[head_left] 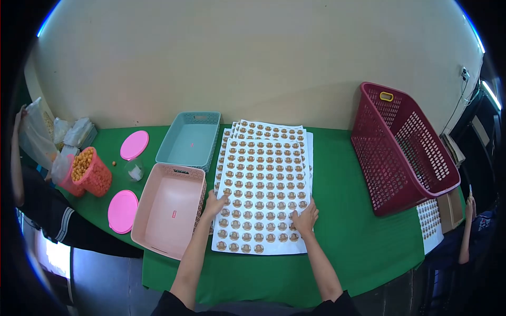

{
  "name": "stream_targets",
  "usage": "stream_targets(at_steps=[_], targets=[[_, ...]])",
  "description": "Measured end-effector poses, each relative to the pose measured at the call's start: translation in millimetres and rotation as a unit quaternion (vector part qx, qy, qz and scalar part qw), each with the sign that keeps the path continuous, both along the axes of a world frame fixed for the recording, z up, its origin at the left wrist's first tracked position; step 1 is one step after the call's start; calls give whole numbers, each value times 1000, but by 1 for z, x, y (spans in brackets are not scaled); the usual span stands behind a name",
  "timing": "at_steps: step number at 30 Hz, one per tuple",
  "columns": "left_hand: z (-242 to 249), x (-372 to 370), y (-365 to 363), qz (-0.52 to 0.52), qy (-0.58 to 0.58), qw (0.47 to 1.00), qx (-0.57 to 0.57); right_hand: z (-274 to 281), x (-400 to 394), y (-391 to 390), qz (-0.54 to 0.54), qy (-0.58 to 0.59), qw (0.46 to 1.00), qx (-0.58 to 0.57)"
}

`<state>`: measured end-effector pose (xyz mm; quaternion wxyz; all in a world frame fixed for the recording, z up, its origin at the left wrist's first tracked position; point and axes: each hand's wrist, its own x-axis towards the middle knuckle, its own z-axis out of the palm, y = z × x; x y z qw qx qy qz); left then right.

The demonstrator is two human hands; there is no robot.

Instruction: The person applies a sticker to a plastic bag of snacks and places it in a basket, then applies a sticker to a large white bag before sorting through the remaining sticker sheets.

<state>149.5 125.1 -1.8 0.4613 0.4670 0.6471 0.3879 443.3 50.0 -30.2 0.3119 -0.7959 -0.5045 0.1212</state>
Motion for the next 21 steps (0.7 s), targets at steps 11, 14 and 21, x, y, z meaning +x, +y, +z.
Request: stream_targets(at_steps=[11,14,21], targets=[[17,19,-18,-50,95,974,199,-18,-5,-10,-15,-43,995,90],[-16,5,-24,-34,30,983,175,-14,-3,-11,-12,-18,997,78],[-40,-2,-21,-12,331,938,105,-19,5,-8,-10,6,998,63]])
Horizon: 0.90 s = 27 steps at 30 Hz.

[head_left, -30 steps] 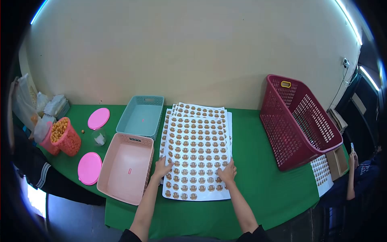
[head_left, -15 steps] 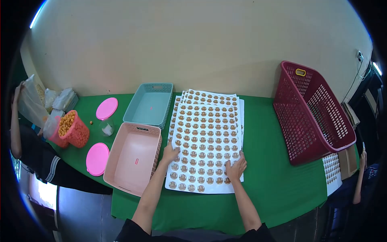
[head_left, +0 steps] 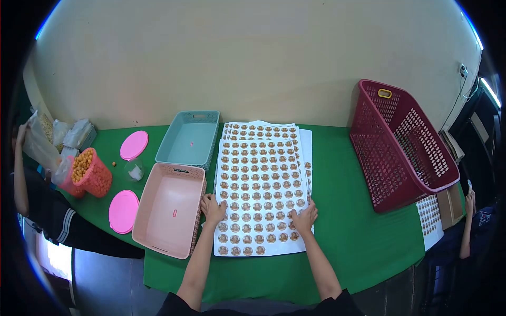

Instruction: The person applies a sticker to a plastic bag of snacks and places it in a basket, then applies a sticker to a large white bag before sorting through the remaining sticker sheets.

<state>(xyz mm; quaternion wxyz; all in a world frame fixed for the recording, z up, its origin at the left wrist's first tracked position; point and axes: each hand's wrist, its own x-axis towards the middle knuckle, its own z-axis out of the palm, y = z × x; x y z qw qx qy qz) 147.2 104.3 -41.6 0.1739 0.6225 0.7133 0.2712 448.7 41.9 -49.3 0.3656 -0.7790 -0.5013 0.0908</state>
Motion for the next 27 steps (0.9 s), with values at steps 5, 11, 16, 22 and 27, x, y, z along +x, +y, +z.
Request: stream_targets(at_steps=[5,11,16,22,27], targets=[[9,-4,-1,6,-16,998,-54,28,-2,8,-104,69,984,-130],[-28,-21,19,10,-285,958,-45,40,20,9,-35,126,985,-114],[-5,-12,8,3,-228,969,-91,37,22,5,-13,137,979,-150],[18,-8,-33,23,-187,979,-82,40,11,-28,-37,99,982,-156],[-1,-20,-108,-25,-235,969,-66,47,8,-102,-33,132,982,-134]])
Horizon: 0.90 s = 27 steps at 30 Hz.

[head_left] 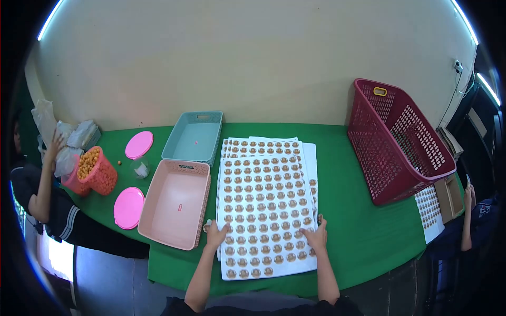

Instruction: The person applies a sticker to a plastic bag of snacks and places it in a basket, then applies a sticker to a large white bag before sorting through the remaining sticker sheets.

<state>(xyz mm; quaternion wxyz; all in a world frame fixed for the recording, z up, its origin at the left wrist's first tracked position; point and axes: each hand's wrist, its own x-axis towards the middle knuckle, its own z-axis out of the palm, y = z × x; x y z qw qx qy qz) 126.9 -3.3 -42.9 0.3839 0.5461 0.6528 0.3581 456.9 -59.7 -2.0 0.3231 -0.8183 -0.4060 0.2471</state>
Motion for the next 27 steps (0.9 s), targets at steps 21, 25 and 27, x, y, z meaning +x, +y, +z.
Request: stream_targets(at_steps=[21,25,27], targets=[[36,13,27,-104,-258,933,-230,-12,28,8,28,132,982,133],[60,34,1,-90,-162,981,-51,34,0,-2,112,51,961,247],[66,37,-11,-112,-49,983,139,66,-14,-12,164,17,922,350]])
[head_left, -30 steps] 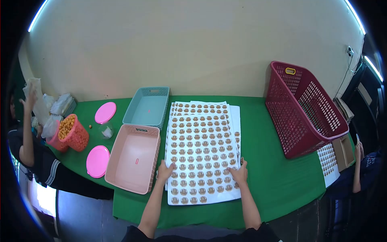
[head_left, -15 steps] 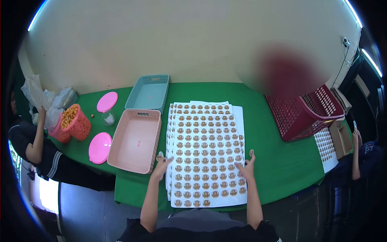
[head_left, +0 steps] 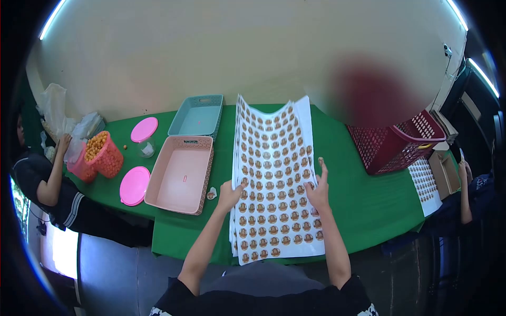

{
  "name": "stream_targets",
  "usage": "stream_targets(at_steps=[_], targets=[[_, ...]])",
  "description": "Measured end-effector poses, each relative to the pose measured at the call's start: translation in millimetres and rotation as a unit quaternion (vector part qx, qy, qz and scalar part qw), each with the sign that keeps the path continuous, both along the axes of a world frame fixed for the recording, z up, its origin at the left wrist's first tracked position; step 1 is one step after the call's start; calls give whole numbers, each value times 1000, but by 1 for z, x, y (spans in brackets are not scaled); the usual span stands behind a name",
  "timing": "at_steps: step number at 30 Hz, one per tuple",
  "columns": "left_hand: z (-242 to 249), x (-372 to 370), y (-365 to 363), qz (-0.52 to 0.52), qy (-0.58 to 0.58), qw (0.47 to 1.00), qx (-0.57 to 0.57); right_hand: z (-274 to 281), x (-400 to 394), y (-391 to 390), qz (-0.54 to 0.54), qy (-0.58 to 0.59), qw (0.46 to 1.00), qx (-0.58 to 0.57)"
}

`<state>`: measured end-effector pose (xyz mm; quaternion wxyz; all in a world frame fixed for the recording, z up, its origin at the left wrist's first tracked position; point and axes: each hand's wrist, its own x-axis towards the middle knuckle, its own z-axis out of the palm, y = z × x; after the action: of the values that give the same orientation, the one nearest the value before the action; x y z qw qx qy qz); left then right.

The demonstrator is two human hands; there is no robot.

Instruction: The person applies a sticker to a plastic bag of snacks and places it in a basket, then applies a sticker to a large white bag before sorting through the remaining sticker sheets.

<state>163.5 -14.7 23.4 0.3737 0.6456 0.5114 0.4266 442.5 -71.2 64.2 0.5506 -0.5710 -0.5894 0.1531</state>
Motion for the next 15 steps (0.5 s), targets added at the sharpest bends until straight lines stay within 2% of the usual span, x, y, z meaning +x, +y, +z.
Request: stream_targets(at_steps=[3,4,5,8,10,11,13,15], targets=[[61,4,-32,45,-72,996,12,51,-10,-20,-35,59,997,45],[68,4,-33,57,-108,991,49,57,-8,-25,-34,122,991,34],[78,3,-37,74,-132,987,49,66,-9,-29,-34,122,991,35],[119,-3,-51,68,-183,979,53,91,-12,-39,-24,207,968,142],[136,-10,-55,9,-278,959,58,88,-3,-36,-31,170,969,176],[136,-15,-53,12,-278,959,57,84,4,-34,-40,134,968,208],[131,-24,-50,30,-321,946,29,85,8,-36,-9,142,974,178],[126,-24,-47,41,-311,949,21,91,2,-42,-24,244,966,84]])
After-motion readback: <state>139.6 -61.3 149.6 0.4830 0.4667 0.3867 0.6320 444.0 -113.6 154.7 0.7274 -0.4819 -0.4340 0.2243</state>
